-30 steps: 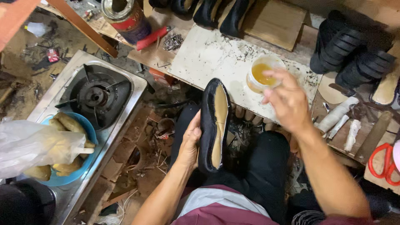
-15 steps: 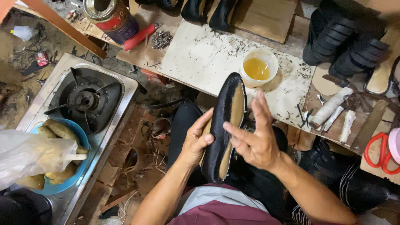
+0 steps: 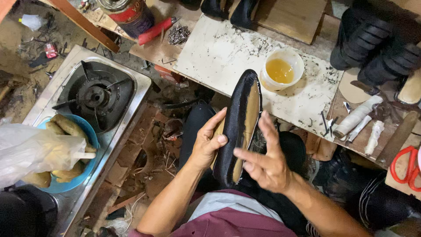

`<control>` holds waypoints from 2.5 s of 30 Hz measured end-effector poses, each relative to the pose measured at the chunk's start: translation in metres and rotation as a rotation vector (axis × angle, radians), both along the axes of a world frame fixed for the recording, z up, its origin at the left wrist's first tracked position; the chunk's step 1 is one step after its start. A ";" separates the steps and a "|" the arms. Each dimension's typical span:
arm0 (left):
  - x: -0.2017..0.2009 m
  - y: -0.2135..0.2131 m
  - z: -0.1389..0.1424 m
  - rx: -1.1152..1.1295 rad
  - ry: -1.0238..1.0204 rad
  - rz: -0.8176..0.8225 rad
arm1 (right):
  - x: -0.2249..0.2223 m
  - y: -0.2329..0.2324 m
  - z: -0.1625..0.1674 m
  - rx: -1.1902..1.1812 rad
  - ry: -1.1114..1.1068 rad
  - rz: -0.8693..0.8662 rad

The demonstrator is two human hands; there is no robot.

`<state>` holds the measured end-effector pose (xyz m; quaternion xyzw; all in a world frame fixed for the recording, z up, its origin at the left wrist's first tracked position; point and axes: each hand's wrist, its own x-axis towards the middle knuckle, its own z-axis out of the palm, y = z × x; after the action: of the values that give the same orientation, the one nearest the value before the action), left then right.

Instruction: The person applies a liquid adhesive to the sole of a black shoe using their fingers, then places the shoe on a wooden shelf. They repeat this process with a second shoe, applying the liquid to the sole and placing it on the shelf.

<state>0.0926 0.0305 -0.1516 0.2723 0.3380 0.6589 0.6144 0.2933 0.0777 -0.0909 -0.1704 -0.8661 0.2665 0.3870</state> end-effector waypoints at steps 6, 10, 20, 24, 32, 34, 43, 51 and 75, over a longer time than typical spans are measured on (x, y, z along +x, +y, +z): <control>0.003 0.004 -0.002 0.024 -0.039 -0.008 | 0.003 -0.005 -0.006 0.002 0.014 -0.075; 0.005 0.007 -0.006 0.028 -0.036 0.040 | 0.002 -0.011 -0.004 0.082 0.006 -0.015; -0.003 0.000 -0.005 0.027 -0.256 0.067 | -0.006 -0.013 0.017 0.172 -0.021 0.010; -0.008 -0.011 0.001 0.144 -0.365 -0.023 | 0.007 0.035 0.028 0.088 -0.129 -0.247; 0.004 -0.026 0.006 0.004 -0.125 0.094 | 0.001 0.155 0.020 0.034 -0.623 -0.520; 0.004 -0.026 0.008 0.014 -0.099 0.098 | -0.003 0.170 0.019 -0.005 -0.768 -0.461; -0.013 -0.011 0.013 0.070 -0.054 0.158 | 0.020 0.143 0.013 -0.095 -0.386 -0.465; 0.001 0.011 0.010 0.077 -0.120 0.111 | -0.010 -0.007 0.010 -0.014 -0.023 0.022; 0.011 -0.002 0.022 -0.050 -0.202 -0.056 | -0.013 -0.003 0.014 0.231 0.002 0.094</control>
<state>0.1034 0.0285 -0.1295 0.1984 0.2833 0.6569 0.6700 0.2803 0.0746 -0.0771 -0.0836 -0.8977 0.1829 0.3920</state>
